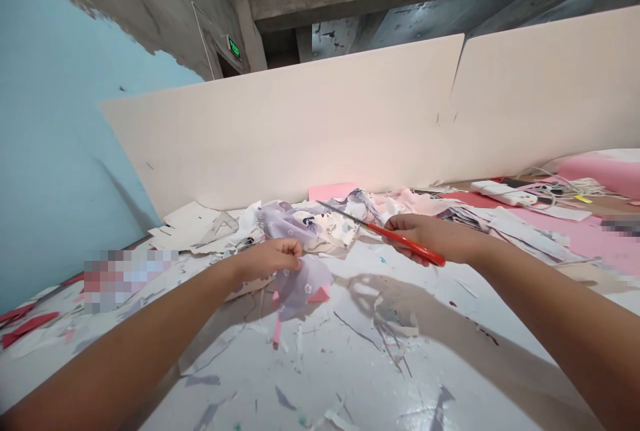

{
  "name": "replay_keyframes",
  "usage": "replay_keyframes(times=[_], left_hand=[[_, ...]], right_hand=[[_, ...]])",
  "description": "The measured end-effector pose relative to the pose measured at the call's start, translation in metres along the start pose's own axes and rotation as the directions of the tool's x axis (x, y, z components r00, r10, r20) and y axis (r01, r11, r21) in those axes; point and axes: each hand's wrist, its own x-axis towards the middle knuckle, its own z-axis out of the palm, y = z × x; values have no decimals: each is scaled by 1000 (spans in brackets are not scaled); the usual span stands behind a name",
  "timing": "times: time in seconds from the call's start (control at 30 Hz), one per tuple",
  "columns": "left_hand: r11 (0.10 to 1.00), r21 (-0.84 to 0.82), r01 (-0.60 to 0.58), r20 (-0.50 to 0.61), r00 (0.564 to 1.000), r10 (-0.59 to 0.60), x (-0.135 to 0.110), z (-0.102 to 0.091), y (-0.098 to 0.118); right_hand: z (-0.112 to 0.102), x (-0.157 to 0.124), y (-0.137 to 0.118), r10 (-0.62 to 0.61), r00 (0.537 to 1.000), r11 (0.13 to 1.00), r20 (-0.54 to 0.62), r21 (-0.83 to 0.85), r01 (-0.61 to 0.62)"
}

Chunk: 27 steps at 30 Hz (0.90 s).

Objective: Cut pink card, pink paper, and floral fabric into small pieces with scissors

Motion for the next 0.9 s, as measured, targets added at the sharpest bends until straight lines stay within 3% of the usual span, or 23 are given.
replay_keyframes(times=[0.1,0.2,0.27,0.33,0.5,0.67,0.8,0.9], left_hand=[[945,-322,59,-51,996,-80,0,0,2],[861,-507,37,-124,986,-115,0,3,2],[825,-564,-20,-178,979,-98,0,6,4],[799,-599,-54,-202,976,-85,0,10,7],[754,-655,-46,-147,987,-67,-3,20,20],[724,-688,-34,-60,998,-10,-7,22,19],[582,-813,-33,-8,999,47,-11,21,6],[472,-880,55,75,997,23,-12,23,-3]], right_hand=[[14,4,-2,-127,992,939,-15,319,125],[37,10,-8,-176,983,869,-56,461,181],[54,12,-14,-113,993,745,-43,658,114],[69,12,-20,-71,997,658,-1,752,48],[91,12,-32,-90,996,608,14,793,44],[93,16,-42,-108,990,642,-96,753,143],[93,18,-49,-109,986,623,-124,765,165],[97,21,-49,-105,979,636,-173,746,200]])
